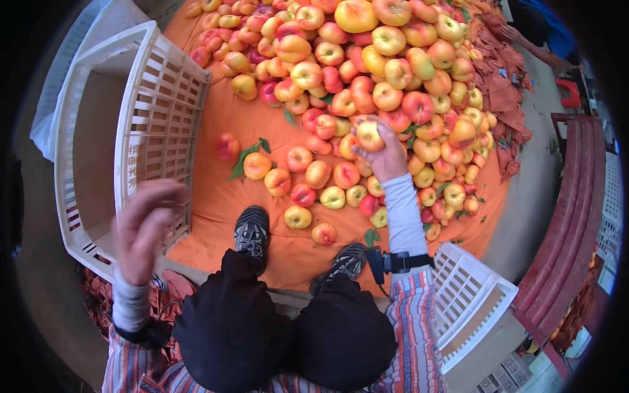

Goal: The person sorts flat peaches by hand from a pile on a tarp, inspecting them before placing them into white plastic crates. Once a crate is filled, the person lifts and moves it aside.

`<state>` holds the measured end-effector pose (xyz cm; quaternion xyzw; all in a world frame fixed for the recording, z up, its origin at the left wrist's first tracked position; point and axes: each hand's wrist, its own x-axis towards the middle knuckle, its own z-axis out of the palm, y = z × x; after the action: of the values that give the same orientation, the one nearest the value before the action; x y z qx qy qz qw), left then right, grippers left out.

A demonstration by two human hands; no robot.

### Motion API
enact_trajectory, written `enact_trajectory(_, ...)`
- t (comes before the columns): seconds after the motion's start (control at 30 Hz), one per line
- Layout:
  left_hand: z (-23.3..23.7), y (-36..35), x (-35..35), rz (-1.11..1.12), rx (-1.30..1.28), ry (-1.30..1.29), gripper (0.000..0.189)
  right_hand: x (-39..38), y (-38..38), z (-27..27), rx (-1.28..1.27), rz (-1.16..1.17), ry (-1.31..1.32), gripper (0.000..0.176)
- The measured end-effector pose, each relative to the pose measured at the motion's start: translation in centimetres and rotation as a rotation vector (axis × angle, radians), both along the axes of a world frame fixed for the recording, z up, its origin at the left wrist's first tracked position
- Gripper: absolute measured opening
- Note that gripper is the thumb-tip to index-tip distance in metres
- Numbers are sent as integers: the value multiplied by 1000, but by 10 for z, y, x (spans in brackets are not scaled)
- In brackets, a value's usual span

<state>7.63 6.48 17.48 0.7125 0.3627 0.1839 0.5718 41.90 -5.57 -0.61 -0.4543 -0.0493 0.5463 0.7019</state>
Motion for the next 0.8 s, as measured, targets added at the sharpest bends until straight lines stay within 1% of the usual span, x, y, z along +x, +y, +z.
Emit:
enact_trajectory(0.03, -15, -5, 22, -152, -134, 53, 25, 5, -15, -13, -51, -23, 63, 27)
enact_trajectory(0.07, -42, -8, 41, -188, -258, 37, 25, 4, -25, -18, -153, 45, 7, 25)
enact_trajectory(0.1, -75, -7, 59, -249, -247, 59, 26, -1, -35, -20, -256, 109, -45, 23)
enact_trajectory(0.13, -112, -3, 75, -348, -147, 104, 27, -11, -43, -18, -364, 96, -111, 23)
enact_trajectory(0.17, -149, 0, 91, -355, -183, 152, 29, -23, -45, -16, -466, 87, -178, 23)
enact_trajectory(0.2, -178, 4, 110, -311, -114, 197, 34, -30, -47, -21, -478, 113, -266, 24)
enact_trajectory(0.23, -209, 7, 128, -261, -45, 232, 38, -33, -44, -20, -529, 182, -291, 34)
enact_trajectory(0.27, -233, 11, 145, -212, 24, 269, 43, -35, -38, -23, -528, 198, -423, 41)
enact_trajectory(0.3, -247, 18, 162, -171, 117, 302, 46, -38, -31, -27, -526, 212, -553, 48)
enact_trajectory(0.33, -259, 20, 175, -132, 208, 338, 49, -40, -21, -30, -552, 279, -790, 50)
enact_trajectory(0.4, -276, 17, 194, -159, 263, 320, 52, -38, 8, -34, -589, 408, -1270, 56)
enact_trajectory(0.47, -274, 0, 205, -157, 332, 302, 56, -41, 39, -33, -697, 579, -1358, 57)
enact_trajectory(0.5, -272, -10, 203, -135, 409, 247, 57, -39, 51, -35, -750, 667, -1399, 58)
enact_trajectory(0.53, -275, -17, 198, -96, 438, 214, 56, -38, 59, -42, -776, 722, -1400, 52)
enact_trajectory(0.57, -277, -21, 192, -55, 469, 183, 56, -39, 60, -45, -785, 759, -1408, 51)
enact_trajectory(0.6, -279, -23, 183, -101, 310, 214, 55, -39, 62, -48, -794, 797, -1418, 50)
enact_trajectory(0.67, -272, -23, 164, -194, -21, 268, 53, -48, 59, -32, -842, 909, -1454, 48)
enact_trajectory(0.7, -282, -24, 156, -188, -14, 244, 51, -52, 57, -34, -856, 928, -1467, 48)
enact_trajectory(0.73, -303, -27, 146, -181, -9, 219, 49, -55, 55, -38, -871, 949, -1480, 48)
enact_trajectory(0.77, -310, -29, 140, -175, -5, 194, 47, -58, 52, -39, -889, 970, -1491, 47)
enact_trajectory(0.8, -319, -27, 138, -170, -117, 174, 40, -60, 48, -37, -830, 960, -1515, 46)
